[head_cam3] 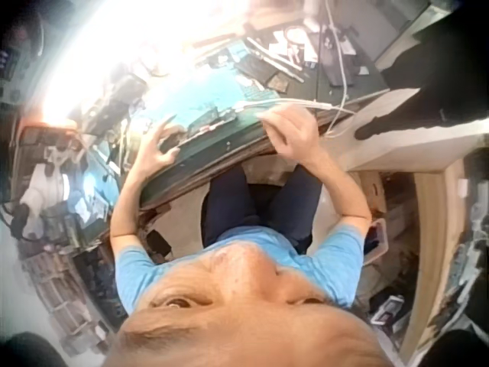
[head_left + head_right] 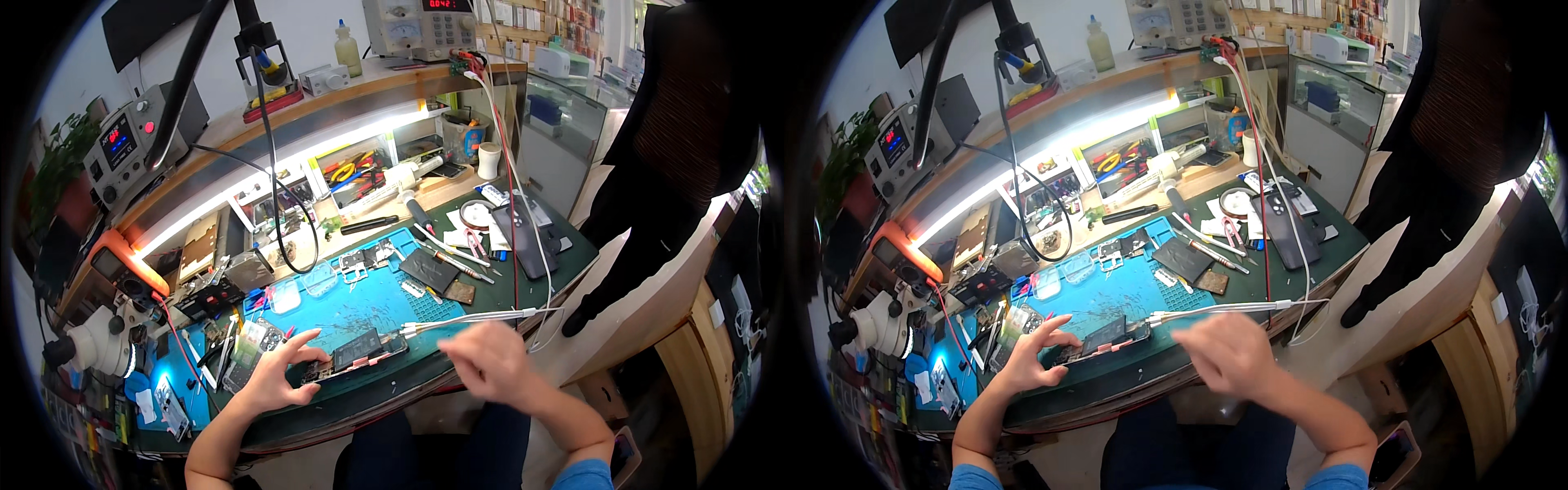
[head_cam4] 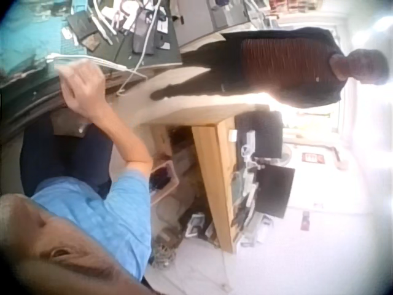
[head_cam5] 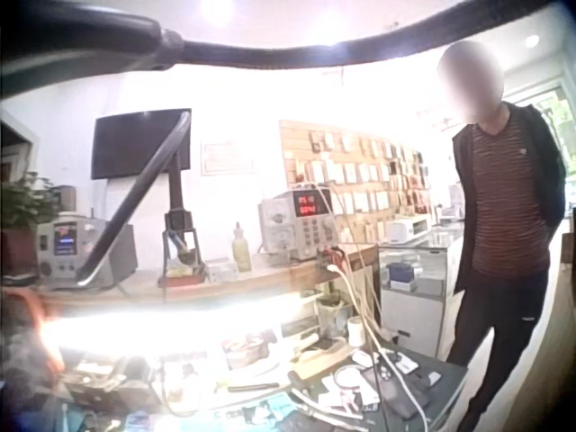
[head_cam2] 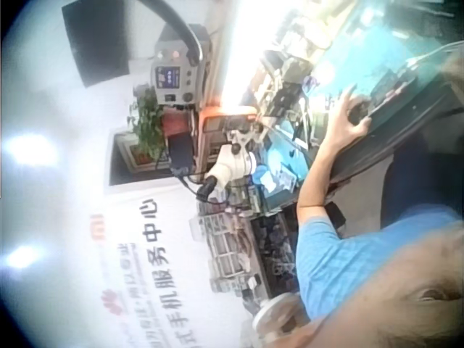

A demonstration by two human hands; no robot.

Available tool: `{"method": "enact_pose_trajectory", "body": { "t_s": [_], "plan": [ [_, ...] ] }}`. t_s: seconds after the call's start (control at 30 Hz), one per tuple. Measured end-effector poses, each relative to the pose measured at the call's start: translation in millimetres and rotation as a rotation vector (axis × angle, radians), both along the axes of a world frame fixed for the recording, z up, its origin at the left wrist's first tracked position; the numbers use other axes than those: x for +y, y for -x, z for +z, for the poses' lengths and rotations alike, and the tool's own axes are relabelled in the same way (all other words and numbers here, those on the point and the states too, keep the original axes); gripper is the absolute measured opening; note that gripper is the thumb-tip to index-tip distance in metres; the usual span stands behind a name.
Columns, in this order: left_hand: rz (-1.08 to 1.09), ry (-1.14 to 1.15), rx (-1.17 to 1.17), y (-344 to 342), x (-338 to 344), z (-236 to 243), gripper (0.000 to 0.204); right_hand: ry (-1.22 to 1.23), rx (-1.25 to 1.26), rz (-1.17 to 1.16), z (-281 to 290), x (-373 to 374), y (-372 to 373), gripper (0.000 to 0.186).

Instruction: The person connects a battery to a disassembled smartphone motherboard, then plugs in a charging cable and uses a multimeter to test the device. The person handles the phone, battery, charging cable, and multimeter probes throughout the process.

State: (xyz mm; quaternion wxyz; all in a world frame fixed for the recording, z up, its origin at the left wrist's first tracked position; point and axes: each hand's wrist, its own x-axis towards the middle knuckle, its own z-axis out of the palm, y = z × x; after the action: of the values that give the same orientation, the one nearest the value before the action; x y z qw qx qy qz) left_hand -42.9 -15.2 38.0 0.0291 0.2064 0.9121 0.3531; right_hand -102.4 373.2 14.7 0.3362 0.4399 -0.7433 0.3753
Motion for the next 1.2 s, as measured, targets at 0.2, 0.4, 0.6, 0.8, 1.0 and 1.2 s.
{"method": "enact_pose_trajectory", "body": {
  "t_s": [0.2, 0.4, 0.6, 0.8, 1.0, 1.2],
  "plan": [
    [-0.021, 0.022, 0.029, 2, 3, 2, 0.093, -0.067, -0.206, 0.024, -93, 18, -95, 0.038],
    [-0.03, 0.019, 0.025, 3, 1, -1, 0.092, -0.249, -0.507, -0.367, -218, 77, -153, 0.034],
    [0.003, -0.047, -0.026, 0, 3, 0, 0.092, -0.315, -0.53, -0.52, -224, 89, -151, 0.043],
    [-0.032, -0.005, 0.034, 1, 2, 0, 0.09, -0.383, -0.604, -0.21, -248, 136, -120, 0.042],
    [-0.047, 0.001, 0.064, 0, 1, 0, 0.089, -0.584, -0.517, -0.094, -253, 145, -103, 0.037],
    [-0.044, -0.013, 0.046, 1, 2, 0, 0.089, -0.716, -0.508, 0.026, -250, 147, -86, 0.03]
  ]
}}
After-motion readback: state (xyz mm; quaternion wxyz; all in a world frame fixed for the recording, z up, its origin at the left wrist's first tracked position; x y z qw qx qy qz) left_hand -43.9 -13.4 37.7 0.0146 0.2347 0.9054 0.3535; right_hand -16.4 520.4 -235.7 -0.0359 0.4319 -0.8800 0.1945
